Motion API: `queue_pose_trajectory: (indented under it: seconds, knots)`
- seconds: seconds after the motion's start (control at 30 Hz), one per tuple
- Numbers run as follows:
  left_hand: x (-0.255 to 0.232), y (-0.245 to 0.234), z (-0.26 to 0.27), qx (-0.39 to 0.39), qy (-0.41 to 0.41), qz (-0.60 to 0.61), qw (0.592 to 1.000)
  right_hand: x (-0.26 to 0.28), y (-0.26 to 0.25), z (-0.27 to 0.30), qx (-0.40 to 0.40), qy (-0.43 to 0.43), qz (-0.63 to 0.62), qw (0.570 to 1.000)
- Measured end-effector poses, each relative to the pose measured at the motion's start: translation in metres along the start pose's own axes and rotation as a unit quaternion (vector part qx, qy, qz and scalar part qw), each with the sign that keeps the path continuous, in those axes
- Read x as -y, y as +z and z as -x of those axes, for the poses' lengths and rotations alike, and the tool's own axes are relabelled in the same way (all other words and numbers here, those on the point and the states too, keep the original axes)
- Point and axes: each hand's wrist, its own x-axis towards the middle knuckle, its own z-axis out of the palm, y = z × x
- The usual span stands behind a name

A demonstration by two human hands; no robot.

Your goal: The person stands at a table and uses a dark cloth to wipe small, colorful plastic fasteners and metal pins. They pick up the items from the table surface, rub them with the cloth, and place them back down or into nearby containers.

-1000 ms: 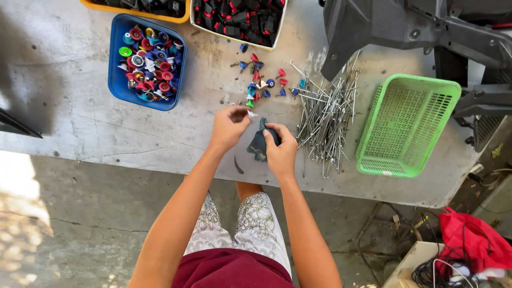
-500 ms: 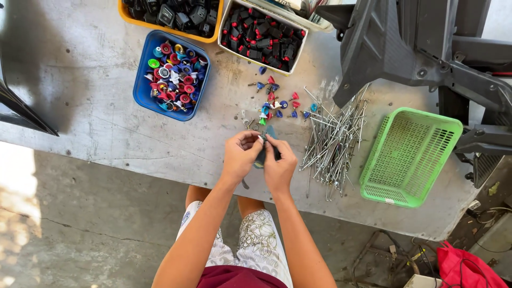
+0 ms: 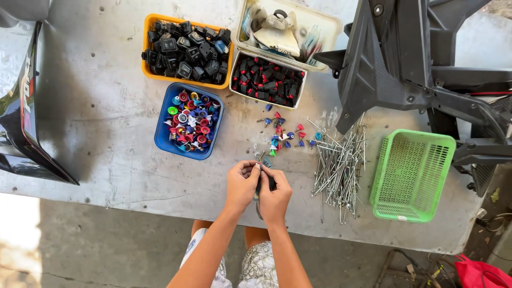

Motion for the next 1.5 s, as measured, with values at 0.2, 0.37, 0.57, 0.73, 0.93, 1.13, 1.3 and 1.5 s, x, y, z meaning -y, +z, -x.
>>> queue_pose_trajectory:
  seconds: [0.2,0.37,0.57,0.73,0.93,1.13,1.3,1.5]
  knots:
    - [-0.015,-0.017,-0.002,0.028,0.0,0.004,1.0,0.025,0.017,-0.001,-0.014,0.002,0.031,0.999]
    - [-0.015,-0.037,-0.019,0.043,0.002,0.027,0.999,0.026,0.024,0.002,0.007,0.035,-0.036,0.999]
    - [-0.044,-0.058,-0.017,0.14,0.01,0.161,0.977,0.012,0.033,-0.003,0.035,0.192,-0.34,0.92]
    - [-0.056,-0.061,-0.009,0.133,-0.032,0.218,0.966,0.034,0.052,0.003,0.012,0.186,-0.272,0.944]
    - [-0.041,-0.073,-0.005,0.075,0.101,0.157,0.979,0.024,0.044,-0.004,0.065,0.297,-0.322,0.897]
    - [-0.035,-0.092,-0.019,0.069,0.134,0.058,0.987,0.046,0.013,-0.016,0.124,0.214,-0.227,0.942]
    - [-0.001,-0.091,-0.011,0.23,-0.006,0.132,0.964,0.056,0.007,-0.006,0.19,0.047,-0.035,0.98]
    - [-0.007,-0.068,-0.007,0.105,0.036,-0.01,0.994,0.065,0.008,0.02,0.15,0.0,0.021,0.988]
